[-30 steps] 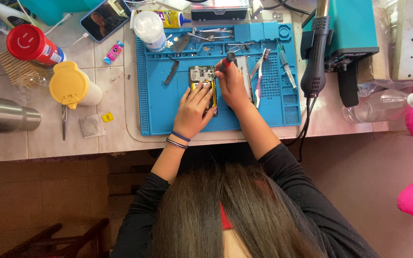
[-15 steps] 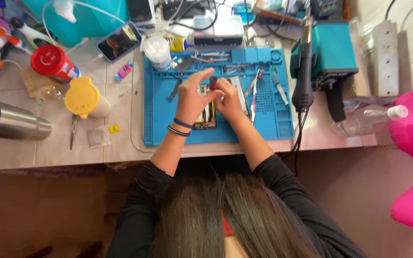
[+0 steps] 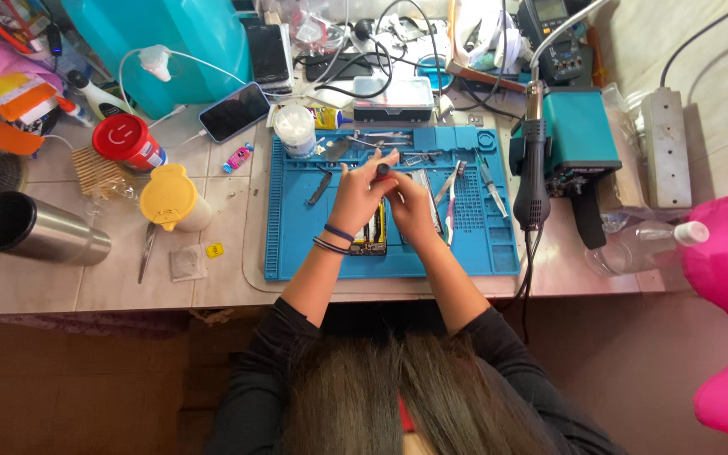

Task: The person uses a screwdriver and small tools to disassemble and work on the internal parts of a mobile phone. They manipulate the phone frame, battery, and circuit boards on a blue repair mat, using a screwdriver to remove or install small internal screws.

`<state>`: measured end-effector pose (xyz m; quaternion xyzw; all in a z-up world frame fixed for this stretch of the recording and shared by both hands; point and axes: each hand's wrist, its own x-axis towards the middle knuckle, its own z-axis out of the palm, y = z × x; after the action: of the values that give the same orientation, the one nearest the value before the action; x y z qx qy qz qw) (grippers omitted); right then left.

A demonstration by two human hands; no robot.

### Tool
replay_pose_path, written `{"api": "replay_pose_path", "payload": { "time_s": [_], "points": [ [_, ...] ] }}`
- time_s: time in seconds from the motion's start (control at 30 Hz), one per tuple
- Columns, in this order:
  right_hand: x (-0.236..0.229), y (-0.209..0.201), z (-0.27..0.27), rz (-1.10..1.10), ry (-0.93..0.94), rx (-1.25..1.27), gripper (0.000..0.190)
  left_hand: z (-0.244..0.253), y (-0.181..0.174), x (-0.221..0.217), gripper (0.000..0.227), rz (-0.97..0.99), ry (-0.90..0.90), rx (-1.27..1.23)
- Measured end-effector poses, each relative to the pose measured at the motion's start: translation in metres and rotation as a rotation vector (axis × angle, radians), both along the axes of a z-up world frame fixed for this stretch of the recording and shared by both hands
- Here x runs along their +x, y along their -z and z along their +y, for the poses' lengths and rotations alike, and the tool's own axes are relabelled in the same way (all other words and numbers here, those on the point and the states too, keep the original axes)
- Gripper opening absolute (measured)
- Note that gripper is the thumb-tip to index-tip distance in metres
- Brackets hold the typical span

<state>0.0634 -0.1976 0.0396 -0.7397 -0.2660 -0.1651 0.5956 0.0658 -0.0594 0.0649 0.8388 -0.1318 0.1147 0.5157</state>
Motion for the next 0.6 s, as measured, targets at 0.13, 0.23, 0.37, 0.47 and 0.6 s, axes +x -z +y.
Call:
{"api": "replay_pose_path", "payload": {
  "time_s": [0.13, 0.23, 0.37, 0.47, 0.6],
  "points": [
    [0.016, 0.005, -0.001, 0.000, 0.151, 0.005, 0.023, -0.004, -0.019, 0.003, 0.044, -0.110, -0.013, -0.053],
    [0.021, 0.008, -0.001, 0.013, 0.180, 0.029, 0.016, -0.007, -0.020, 0.004, 0.042, -0.250, -0.150, -0.130],
    [0.023, 0.008, -0.003, -0.011, 0.244, 0.014, 0.019, -0.003, -0.019, 0.011, 0.030, -0.374, -0.233, -0.065],
    [0.025, 0.007, -0.014, 0.078, 0.146, 0.062, 0.024, 0.001, -0.015, 0.016, 0.029, -0.380, -0.176, -0.061],
    [0.015, -0.011, -0.013, 0.158, 0.020, 0.152, 0.033, 0.006, -0.012, 0.016, 0.026, -0.340, -0.129, -0.063]
  ]
}}
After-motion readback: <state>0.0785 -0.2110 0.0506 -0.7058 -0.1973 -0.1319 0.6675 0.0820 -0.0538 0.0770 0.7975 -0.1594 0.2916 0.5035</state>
